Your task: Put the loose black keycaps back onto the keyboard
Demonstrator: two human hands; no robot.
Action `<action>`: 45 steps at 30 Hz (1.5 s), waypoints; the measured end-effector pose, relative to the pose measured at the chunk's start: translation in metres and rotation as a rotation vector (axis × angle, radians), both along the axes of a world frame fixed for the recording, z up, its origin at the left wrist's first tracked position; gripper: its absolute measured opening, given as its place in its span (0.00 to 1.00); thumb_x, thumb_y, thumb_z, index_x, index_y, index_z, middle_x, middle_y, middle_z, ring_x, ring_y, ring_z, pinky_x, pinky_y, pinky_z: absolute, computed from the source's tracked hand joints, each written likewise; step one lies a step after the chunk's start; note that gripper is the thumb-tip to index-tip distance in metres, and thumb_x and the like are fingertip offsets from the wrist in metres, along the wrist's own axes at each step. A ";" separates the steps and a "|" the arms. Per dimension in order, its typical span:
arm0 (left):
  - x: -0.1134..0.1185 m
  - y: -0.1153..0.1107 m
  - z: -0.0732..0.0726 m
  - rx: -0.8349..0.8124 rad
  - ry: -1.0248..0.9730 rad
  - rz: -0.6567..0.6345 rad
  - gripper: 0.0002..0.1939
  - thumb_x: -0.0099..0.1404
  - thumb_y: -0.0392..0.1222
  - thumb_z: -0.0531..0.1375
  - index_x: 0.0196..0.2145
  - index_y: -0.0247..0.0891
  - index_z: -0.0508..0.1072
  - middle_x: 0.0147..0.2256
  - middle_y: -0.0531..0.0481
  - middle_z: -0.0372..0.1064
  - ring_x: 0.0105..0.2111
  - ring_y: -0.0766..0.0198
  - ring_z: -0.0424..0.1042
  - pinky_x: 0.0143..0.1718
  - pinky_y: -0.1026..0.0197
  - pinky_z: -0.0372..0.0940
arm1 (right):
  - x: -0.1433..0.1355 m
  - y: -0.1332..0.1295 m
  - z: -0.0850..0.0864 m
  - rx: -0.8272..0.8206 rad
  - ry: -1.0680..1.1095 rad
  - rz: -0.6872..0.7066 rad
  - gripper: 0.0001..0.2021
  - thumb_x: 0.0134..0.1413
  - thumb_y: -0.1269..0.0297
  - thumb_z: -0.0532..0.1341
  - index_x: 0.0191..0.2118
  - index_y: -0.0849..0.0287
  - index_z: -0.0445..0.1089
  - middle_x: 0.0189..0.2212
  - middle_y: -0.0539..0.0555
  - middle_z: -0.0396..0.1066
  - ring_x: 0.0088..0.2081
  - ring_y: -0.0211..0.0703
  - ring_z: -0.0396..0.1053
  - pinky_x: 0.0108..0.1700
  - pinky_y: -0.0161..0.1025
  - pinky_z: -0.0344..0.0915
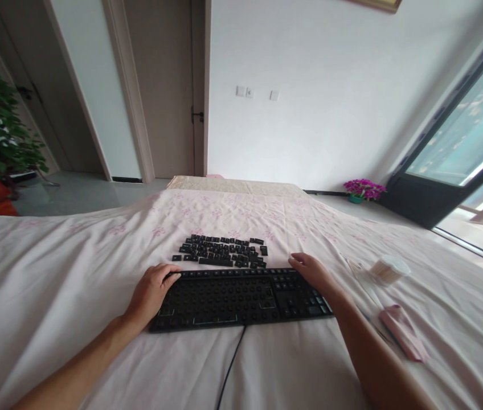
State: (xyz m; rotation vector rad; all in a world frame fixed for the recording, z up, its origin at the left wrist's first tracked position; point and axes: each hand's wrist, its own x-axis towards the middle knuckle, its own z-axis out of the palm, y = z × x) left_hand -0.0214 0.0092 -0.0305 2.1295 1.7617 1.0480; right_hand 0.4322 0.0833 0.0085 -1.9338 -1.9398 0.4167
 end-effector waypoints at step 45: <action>-0.013 0.020 -0.005 -0.072 -0.549 0.141 0.14 0.60 0.45 0.54 0.39 0.40 0.76 0.41 0.48 0.77 0.43 0.58 0.74 0.47 0.57 0.64 | -0.048 0.005 0.015 0.204 -0.328 -0.068 0.22 0.59 0.55 0.51 0.55 0.54 0.69 0.51 0.59 0.70 0.54 0.57 0.63 0.51 0.49 0.59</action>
